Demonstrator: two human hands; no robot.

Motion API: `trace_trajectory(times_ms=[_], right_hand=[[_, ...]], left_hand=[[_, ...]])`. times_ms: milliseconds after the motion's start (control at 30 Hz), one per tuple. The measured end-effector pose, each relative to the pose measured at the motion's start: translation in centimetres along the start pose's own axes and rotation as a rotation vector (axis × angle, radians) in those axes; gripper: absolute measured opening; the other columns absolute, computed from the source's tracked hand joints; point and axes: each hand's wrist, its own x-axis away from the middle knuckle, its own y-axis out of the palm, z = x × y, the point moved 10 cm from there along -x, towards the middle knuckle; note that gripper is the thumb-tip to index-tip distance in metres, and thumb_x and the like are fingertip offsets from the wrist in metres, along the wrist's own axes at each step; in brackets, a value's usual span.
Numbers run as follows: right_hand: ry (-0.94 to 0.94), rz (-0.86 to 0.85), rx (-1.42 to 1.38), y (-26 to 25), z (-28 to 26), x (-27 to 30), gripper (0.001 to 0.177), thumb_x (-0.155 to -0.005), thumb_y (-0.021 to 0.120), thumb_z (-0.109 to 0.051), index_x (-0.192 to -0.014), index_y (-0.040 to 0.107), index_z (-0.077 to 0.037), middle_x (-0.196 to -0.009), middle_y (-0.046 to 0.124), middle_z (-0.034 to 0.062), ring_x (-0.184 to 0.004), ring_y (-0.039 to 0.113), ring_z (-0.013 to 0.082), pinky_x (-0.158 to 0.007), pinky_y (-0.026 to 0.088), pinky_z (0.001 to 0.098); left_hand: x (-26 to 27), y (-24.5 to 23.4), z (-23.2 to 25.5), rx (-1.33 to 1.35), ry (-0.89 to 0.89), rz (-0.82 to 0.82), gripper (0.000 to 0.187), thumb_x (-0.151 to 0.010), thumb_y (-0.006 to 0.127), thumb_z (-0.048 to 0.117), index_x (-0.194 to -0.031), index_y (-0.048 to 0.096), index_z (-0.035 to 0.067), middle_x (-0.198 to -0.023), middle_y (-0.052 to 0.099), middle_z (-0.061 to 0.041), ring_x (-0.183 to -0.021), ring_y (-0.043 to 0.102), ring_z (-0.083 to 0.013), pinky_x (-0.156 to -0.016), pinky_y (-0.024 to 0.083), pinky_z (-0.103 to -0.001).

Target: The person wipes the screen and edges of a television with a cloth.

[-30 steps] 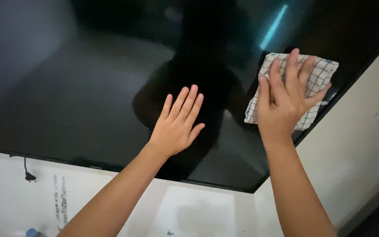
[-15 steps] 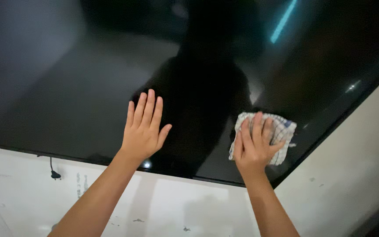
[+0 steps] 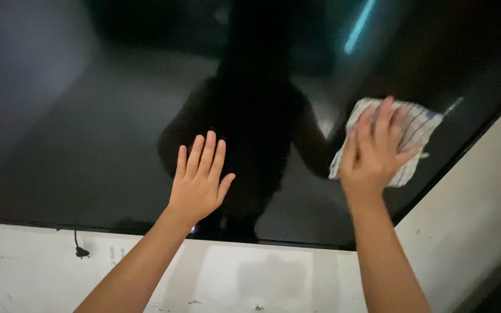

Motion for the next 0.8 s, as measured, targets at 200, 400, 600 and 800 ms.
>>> trace_trajectory(times_ms=[200, 400, 600, 800], right_hand=[[0.111, 0.008, -0.031, -1.1, 0.2, -2.3, 0.04, -0.113, 0.063, -0.014, -0.152, 0.063, -0.006, -0.169, 0.04, 0.0177, -0.16, 0.026, 0.038, -0.117, -0.001, 0.0777], [-0.051, -0.044, 0.121, 0.5, -3.3, 4.8, 0.042, -0.107, 0.067, -0.018, -0.146, 0.067, -0.002, -0.163, 0.047, 0.0222, -0.155, 0.037, 0.0383, -0.117, 0.011, 0.0745], [-0.111, -0.039, 0.062, 1.5, -6.9, 9.2, 0.032, -0.101, 0.072, -0.019, -0.13, 0.074, -0.006, -0.151, 0.059, 0.0209, -0.145, 0.05, 0.0379, -0.111, 0.018, 0.0714], [-0.036, -0.021, 0.037, 0.6, -7.4, 5.7, 0.032, -0.099, 0.071, -0.018, -0.129, 0.075, -0.009, -0.152, 0.057, 0.0189, -0.146, 0.048, 0.0382, -0.111, 0.016, 0.077]], left_hand=[[0.2, 0.1, 0.5, -0.003, 0.006, -0.004, 0.069, -0.104, 0.056, 0.043, -0.158, 0.038, 0.002, -0.166, 0.027, -0.02, -0.155, 0.023, -0.0362, -0.122, 0.024, -0.06], [-0.3, -0.1, 1.4, -0.004, 0.021, 0.014, 0.068, -0.104, 0.057, 0.042, -0.158, 0.04, 0.003, -0.165, 0.03, -0.019, -0.153, 0.026, -0.0357, -0.121, 0.027, -0.059], [-0.6, -0.2, 1.5, -0.013, 0.038, 0.019, 0.068, -0.105, 0.057, 0.041, -0.158, 0.039, 0.002, -0.166, 0.029, -0.019, -0.154, 0.025, -0.0359, -0.121, 0.028, -0.059], [-0.6, -0.1, 1.4, 0.009, 0.037, 0.022, 0.069, -0.105, 0.057, 0.041, -0.158, 0.037, 0.002, -0.166, 0.028, -0.019, -0.154, 0.025, -0.0361, -0.121, 0.028, -0.059]])
